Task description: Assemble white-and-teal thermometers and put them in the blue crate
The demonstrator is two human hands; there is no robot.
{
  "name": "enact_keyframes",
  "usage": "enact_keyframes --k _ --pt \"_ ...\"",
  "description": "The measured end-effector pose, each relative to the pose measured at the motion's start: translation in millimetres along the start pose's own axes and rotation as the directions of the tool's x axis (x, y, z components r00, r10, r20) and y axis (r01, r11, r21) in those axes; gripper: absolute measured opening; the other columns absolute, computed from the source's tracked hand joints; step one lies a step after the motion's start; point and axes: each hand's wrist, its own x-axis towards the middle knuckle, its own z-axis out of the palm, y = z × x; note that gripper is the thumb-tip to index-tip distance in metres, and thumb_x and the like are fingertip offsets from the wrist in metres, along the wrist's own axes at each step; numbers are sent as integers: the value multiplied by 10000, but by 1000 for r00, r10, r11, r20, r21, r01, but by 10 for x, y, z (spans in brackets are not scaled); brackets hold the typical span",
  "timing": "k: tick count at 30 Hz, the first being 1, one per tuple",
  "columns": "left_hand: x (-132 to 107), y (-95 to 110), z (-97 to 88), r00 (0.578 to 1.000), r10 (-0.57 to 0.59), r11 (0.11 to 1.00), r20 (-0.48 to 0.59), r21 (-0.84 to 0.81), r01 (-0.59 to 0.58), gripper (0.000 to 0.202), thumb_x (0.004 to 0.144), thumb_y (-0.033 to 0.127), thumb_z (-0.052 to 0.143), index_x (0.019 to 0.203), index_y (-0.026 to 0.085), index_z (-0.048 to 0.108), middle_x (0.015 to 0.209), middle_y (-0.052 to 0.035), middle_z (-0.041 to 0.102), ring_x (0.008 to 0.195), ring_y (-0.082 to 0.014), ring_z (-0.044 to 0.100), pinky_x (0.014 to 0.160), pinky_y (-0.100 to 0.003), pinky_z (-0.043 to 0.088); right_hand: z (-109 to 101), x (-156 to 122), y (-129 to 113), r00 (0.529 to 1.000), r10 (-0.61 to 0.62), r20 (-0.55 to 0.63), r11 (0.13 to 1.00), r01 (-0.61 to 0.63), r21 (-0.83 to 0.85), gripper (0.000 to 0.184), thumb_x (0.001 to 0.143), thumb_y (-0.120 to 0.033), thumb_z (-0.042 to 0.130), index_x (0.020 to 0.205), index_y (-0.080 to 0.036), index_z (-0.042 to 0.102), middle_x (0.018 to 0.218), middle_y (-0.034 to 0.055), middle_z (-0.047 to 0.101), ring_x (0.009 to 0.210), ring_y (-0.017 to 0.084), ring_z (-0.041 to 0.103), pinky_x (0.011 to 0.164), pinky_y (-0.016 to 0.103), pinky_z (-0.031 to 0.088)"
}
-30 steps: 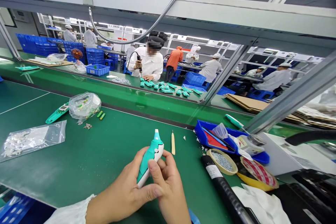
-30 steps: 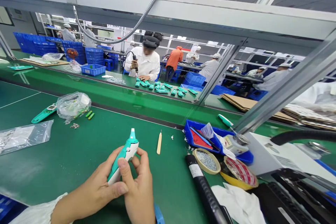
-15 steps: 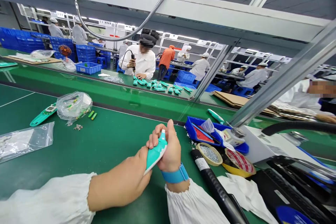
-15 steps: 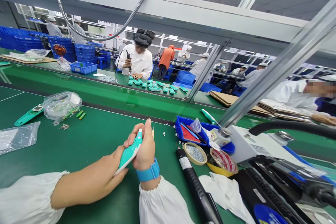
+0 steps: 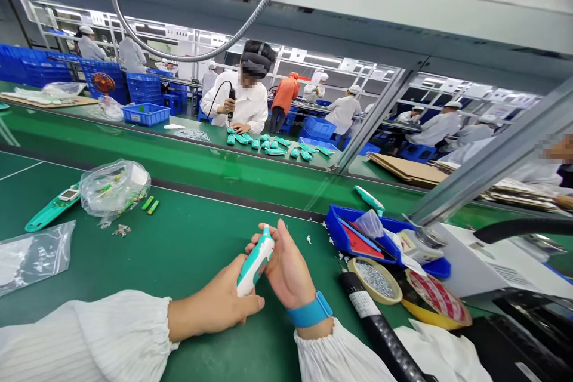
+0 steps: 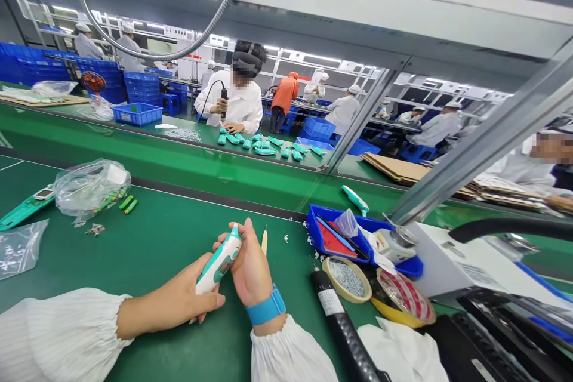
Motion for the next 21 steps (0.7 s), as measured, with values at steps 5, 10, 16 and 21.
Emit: enact_keyframes --k 5,10,16,21 --pt "5 -42 -55 992 -87 952 93 -285 111 369 657 266 600 920 164 363 454 86 469 333 -51 384 339 -151 301 -35 -8 84 998 49 43 997 -47 -58 438 767 -501 510 1059 -175 491 921 78 629 835 193 575 741 325 444" --pt "-20 24 -93 983 -117 852 144 -493 174 335 626 270 600 855 164 379 382 58 486 308 -60 367 338 -159 272 -73 26 167 992 121 30 990 -119 -72 440 706 -469 595 1026 -172 538 968 95 630 859 207 576 732 331 448" --pt "-38 47 -87 983 -133 786 125 -591 181 312 581 210 614 801 162 398 447 53 503 338 -63 413 350 -170 291 -52 -19 217 991 124 55 985 -116 -127 389 711 -411 609 1005 -161 559 958 101 637 872 207 577 763 332 451" --pt "-56 31 -78 982 -96 798 160 -577 172 289 595 237 618 785 158 414 419 50 494 330 -61 398 350 -169 277 -16 -77 183 995 89 50 988 -82 -130 389 711 -371 618 1040 -181 532 873 76 652 795 188 587 690 312 467"
